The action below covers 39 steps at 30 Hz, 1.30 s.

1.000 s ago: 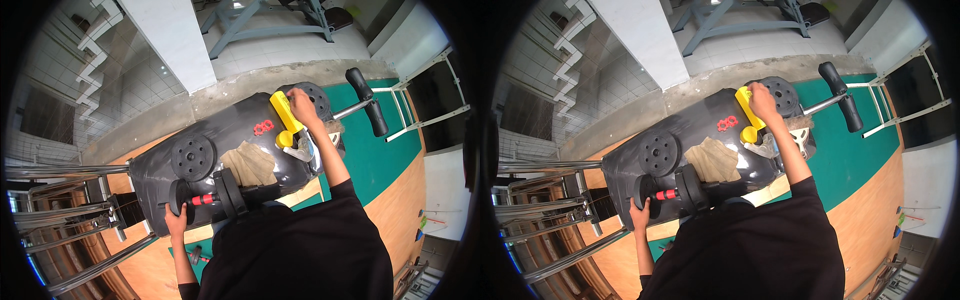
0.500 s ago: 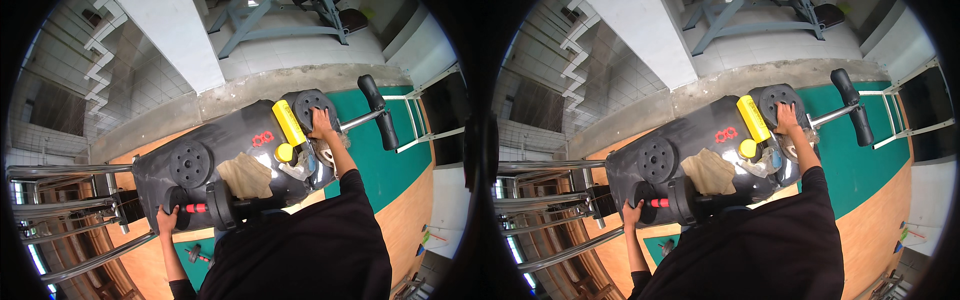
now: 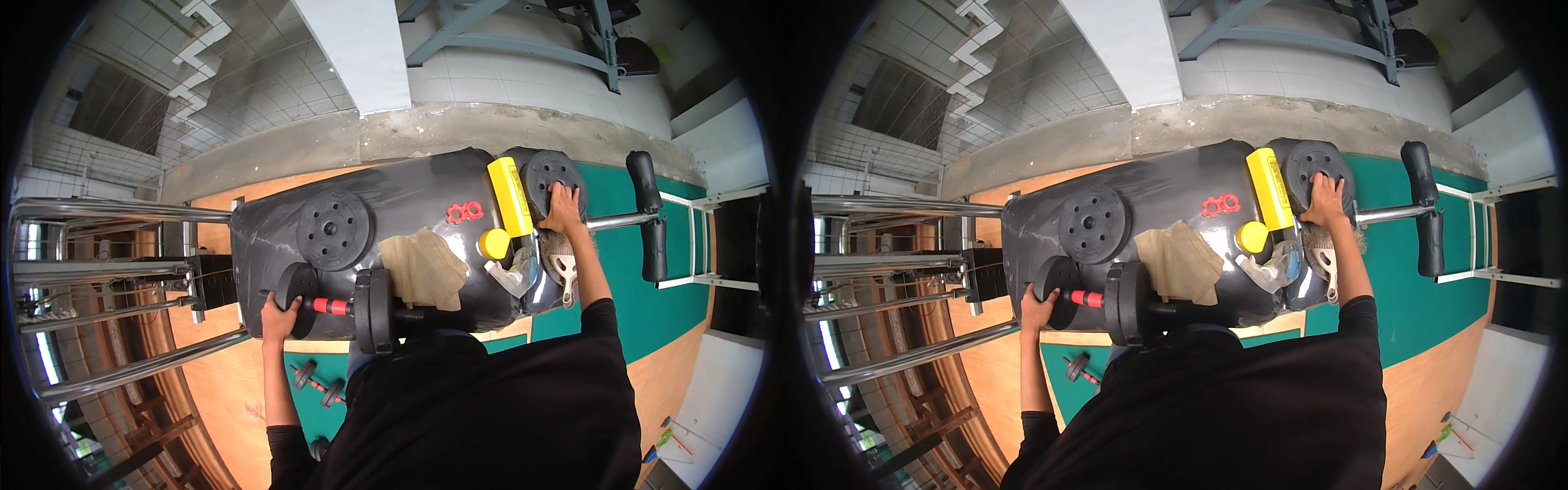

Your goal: The person wipes a weight plate with a cloth, then places it on a dumbbell bar. They add a second weight plate and secure both sides with red collars, completing the dumbbell assembly.

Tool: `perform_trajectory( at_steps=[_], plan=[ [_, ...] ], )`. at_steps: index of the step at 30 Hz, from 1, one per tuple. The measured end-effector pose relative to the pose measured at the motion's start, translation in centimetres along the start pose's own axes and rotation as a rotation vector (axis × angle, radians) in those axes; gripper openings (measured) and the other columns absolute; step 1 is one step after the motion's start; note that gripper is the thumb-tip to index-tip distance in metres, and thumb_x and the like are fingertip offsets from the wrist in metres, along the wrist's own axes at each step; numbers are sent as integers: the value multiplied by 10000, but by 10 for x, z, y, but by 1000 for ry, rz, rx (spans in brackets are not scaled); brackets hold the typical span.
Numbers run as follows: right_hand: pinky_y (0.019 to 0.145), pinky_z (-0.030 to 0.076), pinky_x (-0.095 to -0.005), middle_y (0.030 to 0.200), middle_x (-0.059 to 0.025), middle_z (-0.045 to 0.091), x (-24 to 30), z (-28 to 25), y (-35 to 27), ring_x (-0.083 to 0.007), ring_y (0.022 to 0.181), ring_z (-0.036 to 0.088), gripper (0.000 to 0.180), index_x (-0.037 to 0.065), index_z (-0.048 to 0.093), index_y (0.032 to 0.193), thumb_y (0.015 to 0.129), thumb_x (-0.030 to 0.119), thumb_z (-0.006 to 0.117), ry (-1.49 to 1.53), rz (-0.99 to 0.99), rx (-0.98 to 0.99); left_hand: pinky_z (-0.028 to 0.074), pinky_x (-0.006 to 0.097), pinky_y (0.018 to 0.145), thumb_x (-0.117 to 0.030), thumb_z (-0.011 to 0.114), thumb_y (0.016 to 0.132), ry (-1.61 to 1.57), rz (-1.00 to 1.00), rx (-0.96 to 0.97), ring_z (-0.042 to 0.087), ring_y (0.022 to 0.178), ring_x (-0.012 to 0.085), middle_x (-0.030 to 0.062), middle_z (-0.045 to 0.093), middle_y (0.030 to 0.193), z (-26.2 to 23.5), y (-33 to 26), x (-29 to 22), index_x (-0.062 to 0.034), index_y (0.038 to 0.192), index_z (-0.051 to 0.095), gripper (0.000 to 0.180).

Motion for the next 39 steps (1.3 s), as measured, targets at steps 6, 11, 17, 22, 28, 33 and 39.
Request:
perform_trajectory(
  at_steps=[6,11,17,22,28,33,39],
  plan=[
    [1024,303,-588,1183,-156,496,86,-84,-18,-366,1177,432,697,37,471,1181,647,335,805,-152,-77,-13,462,410,892,-402,742,723,-63,-19,0,590,1050,412,337,604,1041,2,0,-2,104,1185,522,720],
    [874,438,-435,1071,-189,563,311,-141,-105,-373,1008,545,390,-2,529,1113,831,246,637,436,-633,-136,373,382,946,-339,418,969,-465,101,-60,508,1039,345,219,528,1057,14,11,19,54,1079,559,433],
    [980,316,-627,1034,-178,605,488,13,-193,-325,1012,581,504,-9,537,1117,828,398,610,1,-743,250,355,288,892,-289,294,982,-1027,81,10,481,911,168,81,558,981,42,26,54,-3,1043,582,410],
    [1021,307,-553,966,-137,632,492,25,-192,-279,962,608,434,21,585,1064,806,366,638,73,-676,371,353,269,925,-293,467,967,-982,35,131,492,1012,168,82,567,1027,35,14,53,-3,1093,536,323],
    [1072,220,-561,1178,-129,512,455,-21,-203,-261,1148,473,385,66,578,1070,800,331,648,398,-699,-174,438,289,880,-265,691,849,-951,60,471,543,1012,167,113,563,1128,35,10,36,-4,1290,395,592],
    [1028,304,-539,1332,-235,358,396,-35,-219,-410,1182,434,662,54,488,1228,727,414,727,502,-112,-280,438,283,875,-270,695,843,-852,13,500,555,979,169,111,586,1085,30,15,28,-4,1270,390,588],
    [945,429,-443,1294,-197,432,386,-11,-224,-407,1149,473,613,74,554,1167,652,322,775,813,-27,-277,430,293,876,-281,710,820,-730,107,453,558,965,189,133,589,1068,37,16,25,8,1229,410,584]
  ],
)
Point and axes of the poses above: each hand's wrist, its own y-axis towards the middle knuckle, its own z-axis out of the palm, x = y × z, the point moved 7 cm from there along y, towards the middle knuckle
